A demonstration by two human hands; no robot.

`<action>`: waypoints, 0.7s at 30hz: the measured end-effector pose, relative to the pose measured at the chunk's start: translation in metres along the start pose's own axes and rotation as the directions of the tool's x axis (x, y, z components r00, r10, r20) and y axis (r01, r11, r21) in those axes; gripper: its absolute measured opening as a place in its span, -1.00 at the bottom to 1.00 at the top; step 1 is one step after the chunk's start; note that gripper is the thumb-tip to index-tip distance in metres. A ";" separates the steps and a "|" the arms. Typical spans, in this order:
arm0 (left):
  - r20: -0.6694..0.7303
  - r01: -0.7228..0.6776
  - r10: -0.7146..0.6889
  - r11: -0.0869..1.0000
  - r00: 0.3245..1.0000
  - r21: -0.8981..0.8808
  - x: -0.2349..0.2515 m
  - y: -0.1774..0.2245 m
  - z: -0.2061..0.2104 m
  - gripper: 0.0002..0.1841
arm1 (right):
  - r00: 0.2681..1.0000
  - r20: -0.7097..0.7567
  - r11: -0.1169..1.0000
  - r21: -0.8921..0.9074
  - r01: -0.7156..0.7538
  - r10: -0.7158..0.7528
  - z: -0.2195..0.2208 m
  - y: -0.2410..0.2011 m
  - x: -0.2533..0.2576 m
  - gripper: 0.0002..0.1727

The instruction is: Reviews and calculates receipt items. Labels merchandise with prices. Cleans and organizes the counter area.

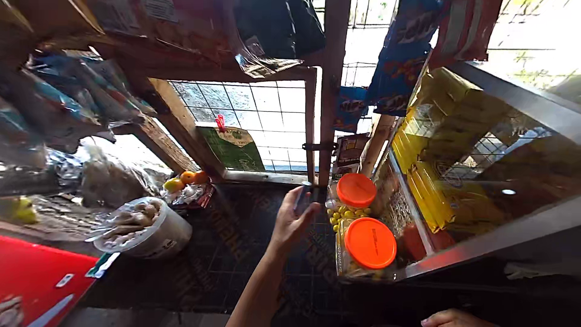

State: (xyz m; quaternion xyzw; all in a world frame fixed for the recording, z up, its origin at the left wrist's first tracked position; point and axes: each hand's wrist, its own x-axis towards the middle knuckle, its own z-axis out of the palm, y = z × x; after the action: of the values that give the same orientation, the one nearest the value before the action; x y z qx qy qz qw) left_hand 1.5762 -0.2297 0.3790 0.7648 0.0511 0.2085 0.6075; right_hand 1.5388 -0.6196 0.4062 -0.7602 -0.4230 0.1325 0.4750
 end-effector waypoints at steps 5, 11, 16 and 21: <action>0.035 0.095 -0.089 0.939 0.995 -0.329 -0.043 -0.005 -0.015 -0.01 | 0.999 0.000 0.998 0.045 -0.051 0.051 0.011 0.002 -0.015 -0.78; 0.039 0.076 -0.067 0.945 0.997 -0.317 -0.090 -0.001 -0.006 -0.38 | 0.999 0.052 1.000 0.031 0.000 -0.002 0.035 0.024 -0.023 -0.78; 0.033 0.030 -0.022 0.964 0.999 -0.264 -0.125 0.006 -0.004 -0.63 | 0.979 0.194 0.998 -0.025 -0.057 0.060 0.050 0.038 -0.039 -0.71; -0.024 -0.005 -0.001 0.964 1.000 -0.266 -0.162 0.020 0.005 -0.77 | 0.976 -0.210 0.907 -0.397 -0.144 0.063 0.056 0.058 -0.047 -0.77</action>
State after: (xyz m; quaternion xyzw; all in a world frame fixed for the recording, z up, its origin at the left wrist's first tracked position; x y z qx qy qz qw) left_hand 1.4279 -0.2930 0.3556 0.6739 0.0292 0.2232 0.7037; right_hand 1.5066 -0.6329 0.3198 -0.8733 -0.3525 -0.0081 0.3362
